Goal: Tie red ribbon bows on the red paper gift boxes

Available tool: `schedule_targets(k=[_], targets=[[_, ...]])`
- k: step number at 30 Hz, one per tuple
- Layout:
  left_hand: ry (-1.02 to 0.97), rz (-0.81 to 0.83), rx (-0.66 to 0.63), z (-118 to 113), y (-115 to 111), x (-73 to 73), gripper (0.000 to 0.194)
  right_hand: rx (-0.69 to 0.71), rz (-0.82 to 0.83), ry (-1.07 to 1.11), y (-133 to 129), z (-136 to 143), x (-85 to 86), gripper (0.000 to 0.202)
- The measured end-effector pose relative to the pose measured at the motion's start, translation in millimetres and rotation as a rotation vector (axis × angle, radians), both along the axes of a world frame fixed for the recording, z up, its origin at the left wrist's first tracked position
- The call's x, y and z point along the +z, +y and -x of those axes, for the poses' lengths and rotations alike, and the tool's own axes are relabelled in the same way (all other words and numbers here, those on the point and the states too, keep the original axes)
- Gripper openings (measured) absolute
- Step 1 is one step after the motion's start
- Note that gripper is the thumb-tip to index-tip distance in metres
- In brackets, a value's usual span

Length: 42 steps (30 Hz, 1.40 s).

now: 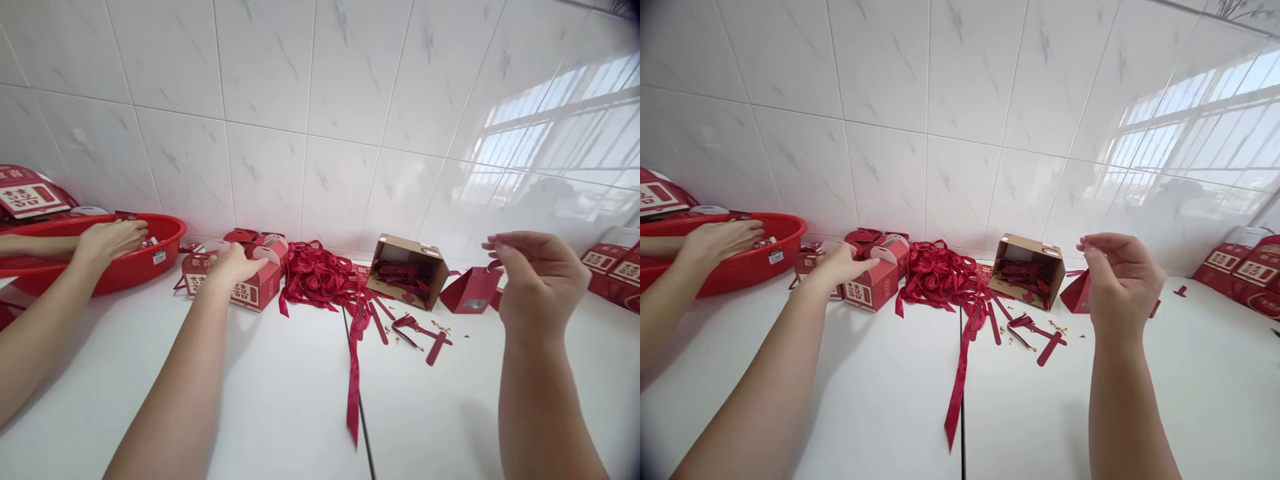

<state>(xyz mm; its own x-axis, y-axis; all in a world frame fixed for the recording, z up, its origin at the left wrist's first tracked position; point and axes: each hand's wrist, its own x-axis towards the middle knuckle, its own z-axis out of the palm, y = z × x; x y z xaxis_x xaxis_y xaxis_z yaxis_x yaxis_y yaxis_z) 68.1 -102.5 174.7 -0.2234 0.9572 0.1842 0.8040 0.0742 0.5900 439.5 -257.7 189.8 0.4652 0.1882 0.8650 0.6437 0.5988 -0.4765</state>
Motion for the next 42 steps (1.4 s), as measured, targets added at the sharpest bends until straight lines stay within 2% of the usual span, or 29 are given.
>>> schedule_targets(k=[2,3,5,8,10,13,16,19,21,24,28,31,35,38,42], targets=[[0.031,0.087,-0.013,-0.1,12.9,-14.7,0.059,0.024,0.085,-0.045,-3.9,2.1,0.5,0.008],[0.025,0.098,-0.031,-0.6,16.5,-20.0,0.058,0.041,0.183,-0.075,-3.5,2.9,-0.4,0.008],[0.039,0.124,-0.07,-2.0,19.9,-26.0,0.05,0.094,0.482,-0.197,0.6,4.4,-3.8,0.01],[0.116,0.186,-0.176,-5.2,18.4,-26.0,0.041,0.24,0.988,-0.541,12.1,12.7,-12.9,0.022],[0.183,0.242,-0.282,-9.3,14.5,-23.0,0.042,0.345,1.214,-0.749,20.2,26.4,-22.3,0.032],[0.262,0.306,-0.453,-18.5,6.7,-18.2,0.044,0.487,1.401,-0.967,28.8,58.4,-40.8,0.043],[0.327,0.341,-0.588,-25.8,-0.8,-14.0,0.05,0.649,1.516,-1.17,33.5,91.6,-61.3,0.059],[0.369,0.365,-0.703,-27.2,-6.8,-9.6,0.06,0.623,1.627,-1.242,38.4,112.4,-79.8,0.054],[0.383,0.382,-0.767,-27.0,-10.2,-6.8,0.064,0.574,1.657,-1.236,42.6,117.8,-89.3,0.039],[0.398,0.384,-0.879,-31.1,-14.3,-5.0,0.064,0.584,1.665,-1.217,47.4,117.5,-95.0,0.016],[0.389,0.343,-1.057,-45.8,-17.9,-8.2,0.057,0.709,1.546,-1.149,45.6,109.3,-80.8,0.006],[0.384,0.335,-1.06,-55.0,-22.2,-8.4,0.044,0.726,1.367,-1.022,37.8,102.1,-60.3,0.007],[0.382,0.255,-0.982,-57.3,-35.2,1.7,0.025,0.563,1.17,-0.681,23.3,98.1,-41.0,0.015],[0.375,0.218,-0.95,-56.0,-47.5,11.2,0.025,0.464,1.159,-0.515,15.8,98.9,-36.6,0.016],[0.38,0.202,-0.965,-55.6,-55.9,15.8,0.027,0.361,1.245,-0.494,13.8,99.5,-34.2,0.018]])
